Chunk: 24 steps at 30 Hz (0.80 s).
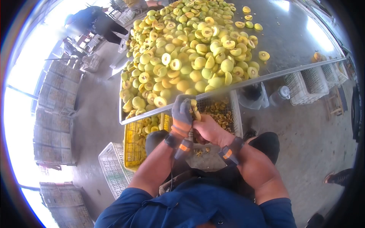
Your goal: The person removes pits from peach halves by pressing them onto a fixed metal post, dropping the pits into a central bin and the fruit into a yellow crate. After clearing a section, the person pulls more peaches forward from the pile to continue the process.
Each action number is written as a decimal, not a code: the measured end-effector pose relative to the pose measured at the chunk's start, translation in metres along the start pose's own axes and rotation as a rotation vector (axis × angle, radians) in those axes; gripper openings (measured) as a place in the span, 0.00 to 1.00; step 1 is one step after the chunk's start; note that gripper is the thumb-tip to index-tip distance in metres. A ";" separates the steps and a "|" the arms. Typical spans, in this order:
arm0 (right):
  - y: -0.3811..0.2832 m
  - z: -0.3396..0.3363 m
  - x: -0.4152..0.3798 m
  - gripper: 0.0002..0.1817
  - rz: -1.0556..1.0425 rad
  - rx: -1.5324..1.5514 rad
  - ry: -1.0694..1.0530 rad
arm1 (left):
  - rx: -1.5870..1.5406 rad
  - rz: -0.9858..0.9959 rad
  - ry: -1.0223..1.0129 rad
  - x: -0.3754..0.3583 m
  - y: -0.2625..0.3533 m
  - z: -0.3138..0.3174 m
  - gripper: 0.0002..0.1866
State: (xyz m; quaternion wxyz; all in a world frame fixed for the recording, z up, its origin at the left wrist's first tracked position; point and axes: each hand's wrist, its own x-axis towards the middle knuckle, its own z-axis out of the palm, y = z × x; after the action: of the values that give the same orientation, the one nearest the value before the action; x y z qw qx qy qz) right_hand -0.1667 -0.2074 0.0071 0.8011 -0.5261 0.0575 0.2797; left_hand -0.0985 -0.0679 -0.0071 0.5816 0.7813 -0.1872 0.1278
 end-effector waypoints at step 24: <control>-0.002 -0.002 -0.021 0.14 0.116 0.139 -0.308 | 0.592 0.326 -0.083 0.009 -0.024 -0.066 0.14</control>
State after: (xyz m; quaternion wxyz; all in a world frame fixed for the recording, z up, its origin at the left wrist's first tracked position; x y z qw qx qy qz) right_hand -0.1832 -0.2177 0.0158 0.8174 -0.4161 -0.0164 0.3980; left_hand -0.0786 -0.0001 -0.0043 0.2932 0.8806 -0.2878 0.2360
